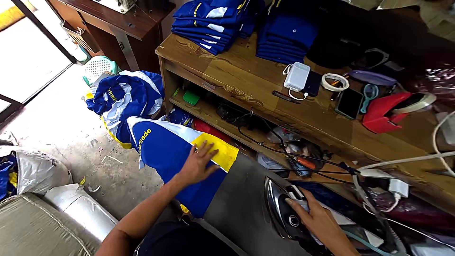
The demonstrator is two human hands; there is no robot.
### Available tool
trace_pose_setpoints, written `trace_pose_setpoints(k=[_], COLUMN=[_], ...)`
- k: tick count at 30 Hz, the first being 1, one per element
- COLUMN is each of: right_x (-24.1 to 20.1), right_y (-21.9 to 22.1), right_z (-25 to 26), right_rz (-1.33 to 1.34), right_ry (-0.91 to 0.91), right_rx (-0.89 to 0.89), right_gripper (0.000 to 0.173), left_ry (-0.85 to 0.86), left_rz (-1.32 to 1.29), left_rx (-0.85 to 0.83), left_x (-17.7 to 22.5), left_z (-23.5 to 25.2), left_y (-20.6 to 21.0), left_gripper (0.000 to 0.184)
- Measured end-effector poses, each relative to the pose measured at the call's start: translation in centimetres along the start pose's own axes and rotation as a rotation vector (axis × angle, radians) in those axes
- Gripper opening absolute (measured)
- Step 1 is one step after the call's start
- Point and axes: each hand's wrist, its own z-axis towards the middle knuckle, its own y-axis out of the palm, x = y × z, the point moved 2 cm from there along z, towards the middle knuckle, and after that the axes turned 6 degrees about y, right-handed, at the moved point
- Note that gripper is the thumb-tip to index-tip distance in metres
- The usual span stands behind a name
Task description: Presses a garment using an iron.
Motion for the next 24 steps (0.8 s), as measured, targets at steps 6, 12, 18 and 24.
trace_pose_setpoints(k=[6, 12, 18, 24], right_x=[-13.4, -31.3, -42.7, -40.9], right_y=[0.5, 5.7, 10.2, 9.2], right_z=[0.4, 4.9, 9.0, 10.8], right_rz=[-0.059, -0.154, -0.343, -0.266], right_ry=[-0.244, -0.428, -0.442, -0.235], right_rx=[0.013, -0.217, -0.270, -0.166], right_gripper=[0.064, 0.052, 0.043, 0.049], left_ry=[-0.331, -0.552, -0.562, -0.592], left_rz=[0.226, 0.275, 0.039, 0.074], left_rx=[0.143, -0.236, -0.081, -0.056], left_x=[-13.0, -22.2, -24.4, -24.6], left_z=[-1.4, -1.6, -2.5, -2.1], left_y=[-12.1, -16.9, -18.5, -18.0], left_gripper=[0.040, 0.046, 0.025, 0.025])
